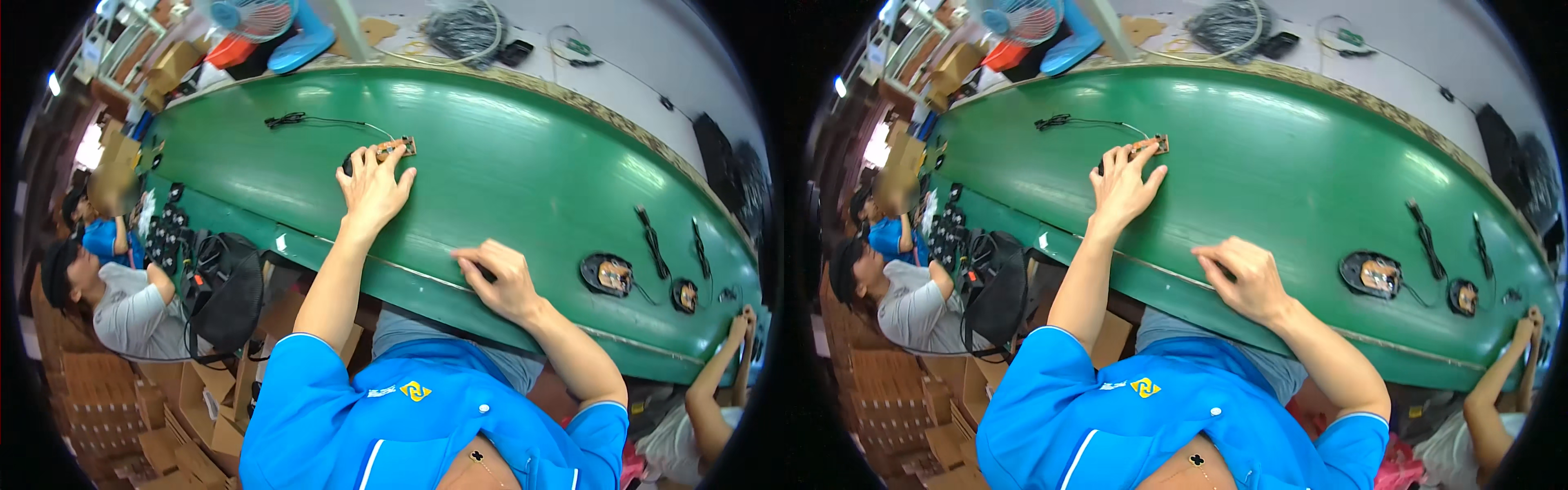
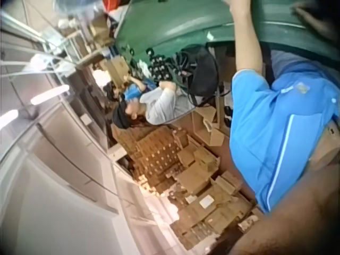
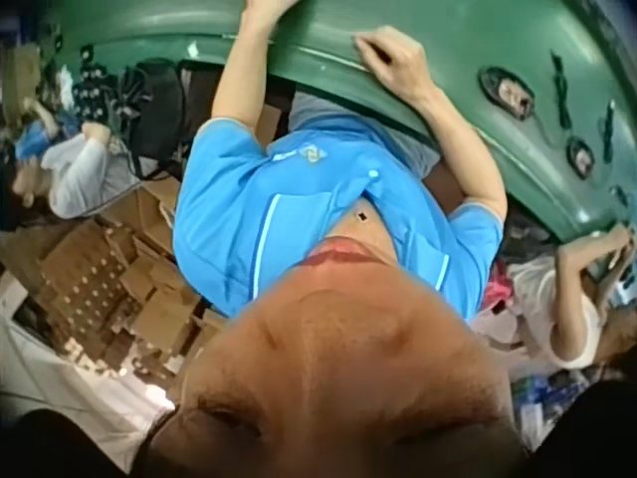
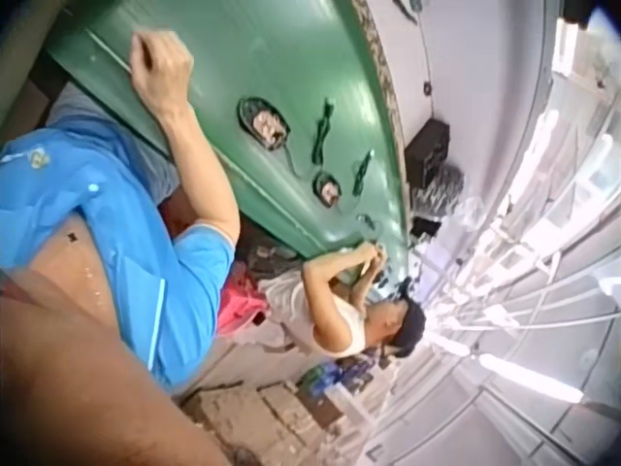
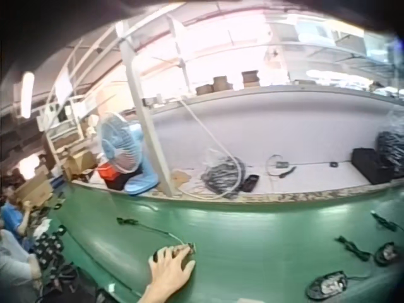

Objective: The person assembles computer mice on an assembly line by taking circuit boards, cables, and mouse base casings, fitting the circuit boards and wires into the mouse bases by hand, and placing the assembled units onto the conveyor belt.

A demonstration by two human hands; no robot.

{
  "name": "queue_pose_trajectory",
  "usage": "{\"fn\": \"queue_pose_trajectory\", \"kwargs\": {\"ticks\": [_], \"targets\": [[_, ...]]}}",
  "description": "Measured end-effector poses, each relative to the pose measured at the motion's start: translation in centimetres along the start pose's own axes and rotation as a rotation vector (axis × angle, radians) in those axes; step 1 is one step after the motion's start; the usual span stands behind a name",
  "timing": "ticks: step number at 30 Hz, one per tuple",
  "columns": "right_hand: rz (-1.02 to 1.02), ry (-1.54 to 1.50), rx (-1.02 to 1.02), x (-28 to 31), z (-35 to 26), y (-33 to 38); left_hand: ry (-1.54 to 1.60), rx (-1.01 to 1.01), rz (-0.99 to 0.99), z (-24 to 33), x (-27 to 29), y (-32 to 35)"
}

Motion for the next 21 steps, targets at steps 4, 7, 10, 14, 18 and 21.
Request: {"fn": "queue_pose_trajectory", "kwargs": {"ticks": [4,7,10,14,18,21], "targets": [[0.126,0.014,-0.088,1.2,3.0,-0.9,0.129,-0.155,-0.071,4.7,1.9,3.0],[0.186,0.194,-0.077,1.4,3.7,-4.0,0.335,-0.222,-0.149,2.4,4.0,3.1],[0.205,0.325,-0.045,0.1,6.1,-7.7,0.494,-0.385,-0.22,-1.1,4.3,2.0],[0.047,0.436,0.033,-1.7,8.1,-11.3,0.65,-0.541,-0.32,-3.0,3.4,1.4],[-0.241,0.465,-0.066,-2.1,9.2,-11.8,0.671,-0.572,-0.449,-3.2,1.5,1.8],[-0.192,0.575,-0.137,-0.2,8.9,-9.9,0.609,-0.558,-0.396,-0.7,2.2,2.5]]}}
Point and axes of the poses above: each hand's wrist, its own y-axis away from the middle knuckle, its own x-axis out of the back of the hand, z = x × y, the point moved 6 cm from there along -y, towards the middle knuckle, and after that the axes turned 4 degrees about -x, right-handed, at the moved point
